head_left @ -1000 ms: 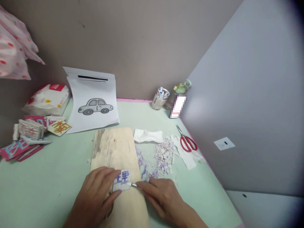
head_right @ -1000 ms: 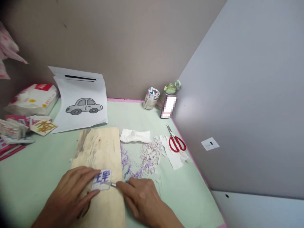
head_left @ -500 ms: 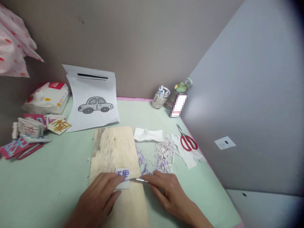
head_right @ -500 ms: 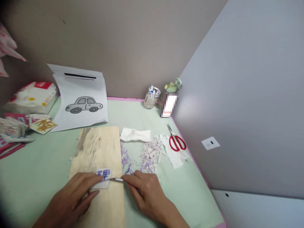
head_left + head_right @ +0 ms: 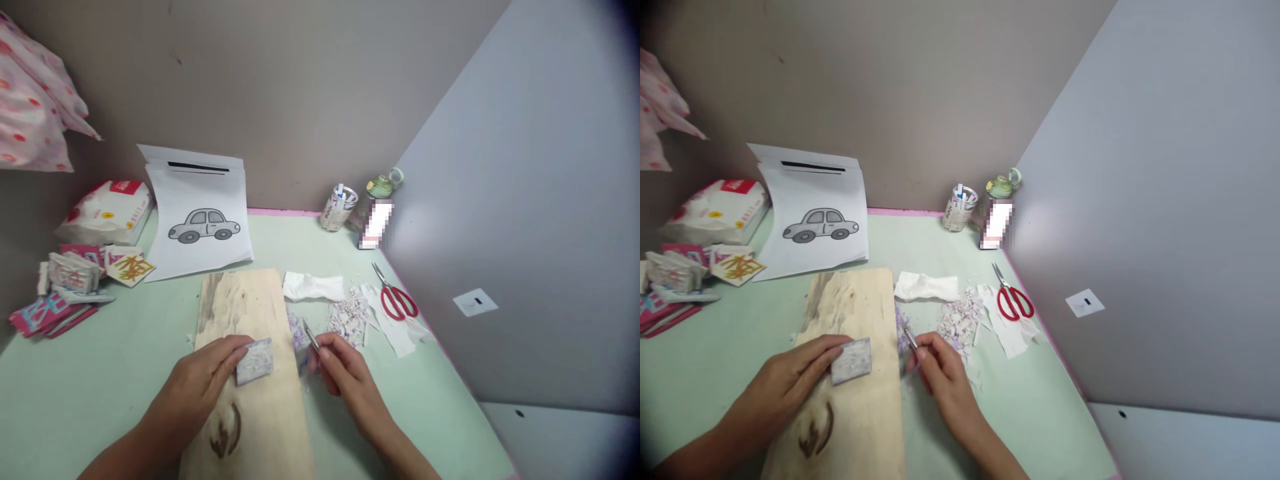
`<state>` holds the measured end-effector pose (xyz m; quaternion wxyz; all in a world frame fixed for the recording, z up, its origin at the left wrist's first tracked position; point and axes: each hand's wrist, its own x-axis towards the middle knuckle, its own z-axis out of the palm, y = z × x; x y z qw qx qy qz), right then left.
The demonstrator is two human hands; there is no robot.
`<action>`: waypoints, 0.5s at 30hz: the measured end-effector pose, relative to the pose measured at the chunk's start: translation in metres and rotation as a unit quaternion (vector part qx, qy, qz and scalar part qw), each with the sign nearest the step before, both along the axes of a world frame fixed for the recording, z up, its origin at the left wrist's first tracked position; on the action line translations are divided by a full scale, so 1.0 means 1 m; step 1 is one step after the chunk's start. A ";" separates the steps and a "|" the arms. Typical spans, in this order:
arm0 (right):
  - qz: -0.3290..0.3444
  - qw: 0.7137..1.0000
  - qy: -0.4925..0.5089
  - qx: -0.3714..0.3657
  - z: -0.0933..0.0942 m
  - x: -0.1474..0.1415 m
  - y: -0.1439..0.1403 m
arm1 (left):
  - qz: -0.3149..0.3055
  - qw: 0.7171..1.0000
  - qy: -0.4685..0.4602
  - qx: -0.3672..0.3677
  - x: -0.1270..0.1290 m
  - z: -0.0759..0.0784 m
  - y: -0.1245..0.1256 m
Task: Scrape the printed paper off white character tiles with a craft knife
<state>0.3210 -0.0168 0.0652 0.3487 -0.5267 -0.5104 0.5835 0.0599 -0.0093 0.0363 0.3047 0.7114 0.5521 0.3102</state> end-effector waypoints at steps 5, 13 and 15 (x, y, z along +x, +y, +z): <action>0.024 0.997 0.074 -0.006 0.002 -0.025 0.006 | -0.012 0.988 -0.053 -0.146 0.009 0.010 0.003; 0.014 0.987 0.127 -0.097 0.003 -0.035 0.010 | -0.039 0.938 -0.188 -0.287 0.011 0.012 -0.003; 0.003 0.988 0.123 -0.099 0.002 -0.034 0.011 | -0.048 0.922 -0.223 -0.314 0.013 0.009 -0.006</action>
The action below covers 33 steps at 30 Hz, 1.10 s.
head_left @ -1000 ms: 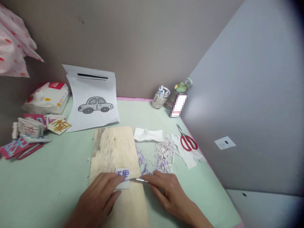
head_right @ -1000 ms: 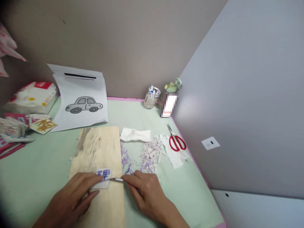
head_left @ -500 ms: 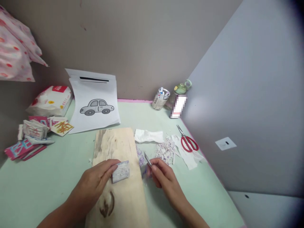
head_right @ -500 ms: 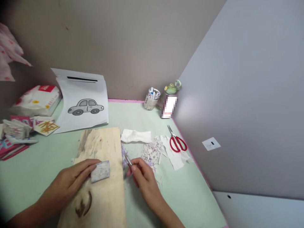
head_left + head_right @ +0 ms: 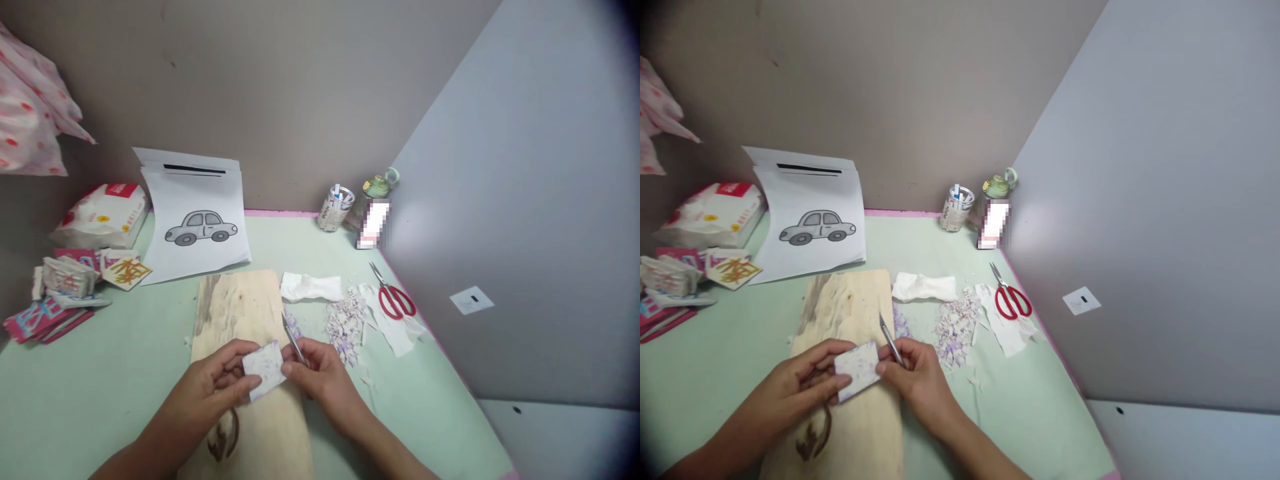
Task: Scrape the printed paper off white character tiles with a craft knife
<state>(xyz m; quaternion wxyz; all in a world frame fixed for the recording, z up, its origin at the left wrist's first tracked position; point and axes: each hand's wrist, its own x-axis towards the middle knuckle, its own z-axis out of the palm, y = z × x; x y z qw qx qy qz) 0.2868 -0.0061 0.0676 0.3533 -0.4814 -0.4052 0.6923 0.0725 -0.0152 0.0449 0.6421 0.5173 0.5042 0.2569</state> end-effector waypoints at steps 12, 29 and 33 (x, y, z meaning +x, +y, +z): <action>-0.007 1.000 0.005 -0.015 -0.003 -0.001 0.002 | 0.010 0.995 -0.103 0.000 0.011 -0.003 -0.009; -0.005 0.999 -0.005 0.042 0.008 -0.013 0.022 | 0.030 0.985 -0.168 0.016 0.027 -0.009 -0.017; -0.007 0.999 0.003 0.044 0.005 -0.014 0.024 | 0.021 0.988 -0.152 0.034 0.025 -0.009 -0.019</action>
